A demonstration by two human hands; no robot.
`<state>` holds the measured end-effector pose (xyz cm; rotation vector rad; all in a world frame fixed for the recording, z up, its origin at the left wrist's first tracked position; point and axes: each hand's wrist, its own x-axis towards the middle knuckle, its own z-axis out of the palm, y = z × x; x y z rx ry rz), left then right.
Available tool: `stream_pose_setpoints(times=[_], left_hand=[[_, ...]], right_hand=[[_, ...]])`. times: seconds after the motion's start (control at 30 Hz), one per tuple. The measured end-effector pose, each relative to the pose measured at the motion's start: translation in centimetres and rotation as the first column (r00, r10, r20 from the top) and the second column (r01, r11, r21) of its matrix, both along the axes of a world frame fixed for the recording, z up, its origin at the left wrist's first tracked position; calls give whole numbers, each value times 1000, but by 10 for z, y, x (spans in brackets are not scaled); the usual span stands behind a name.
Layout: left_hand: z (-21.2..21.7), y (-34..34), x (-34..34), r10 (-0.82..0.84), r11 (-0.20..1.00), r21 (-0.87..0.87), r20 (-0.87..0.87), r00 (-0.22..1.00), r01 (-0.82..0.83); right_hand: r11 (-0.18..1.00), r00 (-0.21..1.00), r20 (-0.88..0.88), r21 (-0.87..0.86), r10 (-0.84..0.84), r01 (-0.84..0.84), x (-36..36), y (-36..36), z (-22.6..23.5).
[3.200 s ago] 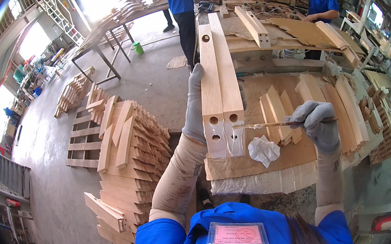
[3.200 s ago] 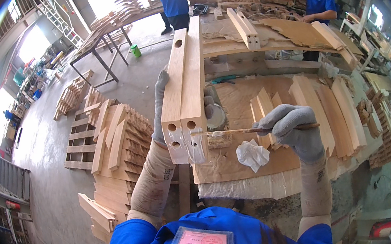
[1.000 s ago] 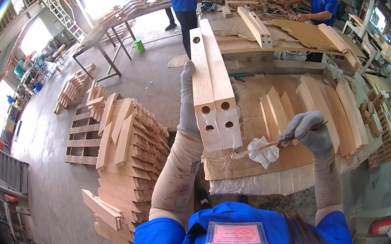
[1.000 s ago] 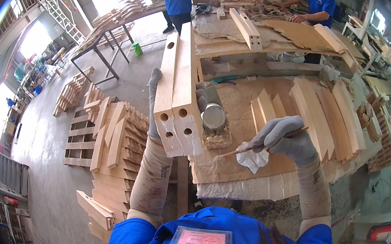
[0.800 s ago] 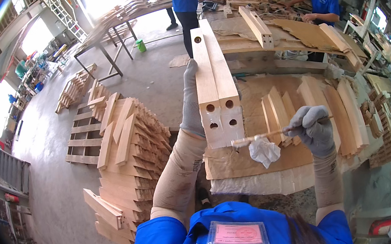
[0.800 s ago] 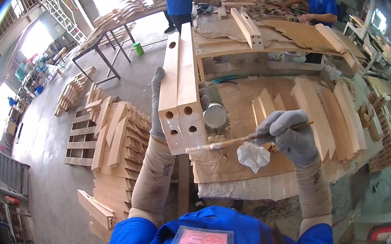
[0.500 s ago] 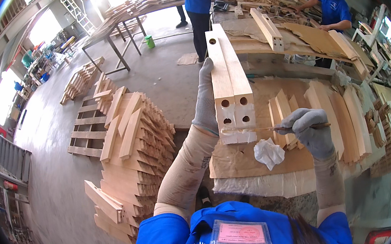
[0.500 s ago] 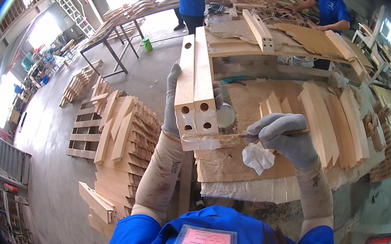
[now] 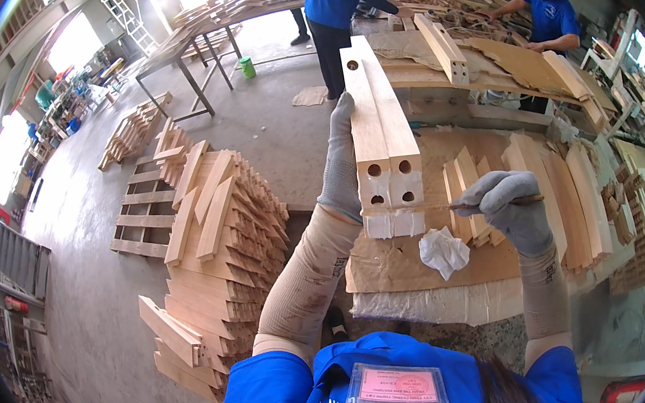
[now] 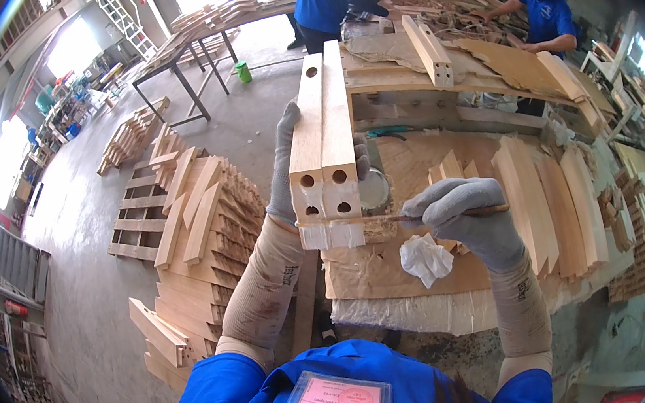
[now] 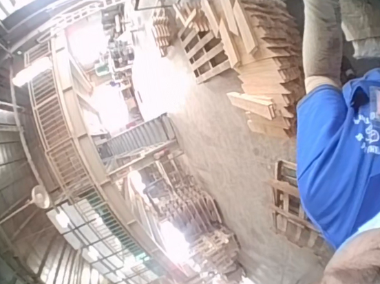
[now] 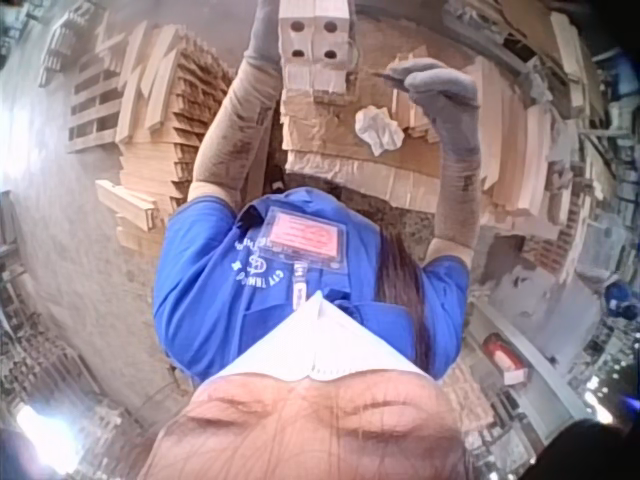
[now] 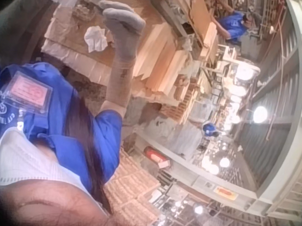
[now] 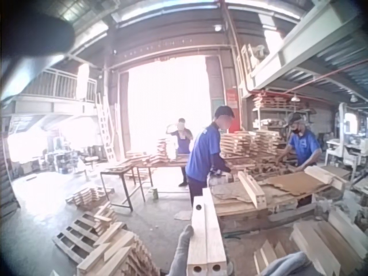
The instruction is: The person holds a wooden piece with pre-drilled holes and uses a small brush to apply a white filler into each hole. They repeatedly dip the brush into a container, fill the holes, and place the finished piece on a nearby stack.
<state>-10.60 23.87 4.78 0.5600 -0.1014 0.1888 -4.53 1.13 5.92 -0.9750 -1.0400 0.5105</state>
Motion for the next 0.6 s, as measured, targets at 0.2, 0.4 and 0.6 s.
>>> stream_pose_setpoints(times=[0.2, 0.4, 0.6], left_hand=[[-3, 0, 2, 43, 999, -21, 6, 999, -43], [1, -2, 0, 55, 998, -16, -35, 998, -55], [-2, 1, 1, 53, 999, -6, -18, 998, -54]], right_hand=[[987, 987, 66, -81, 144, -138, 3, -7, 3], [1000, 1000, 26, 26, -2, 2, 5, -12, 1], [998, 998, 22, -31, 50, -49, 12, -22, -5]])
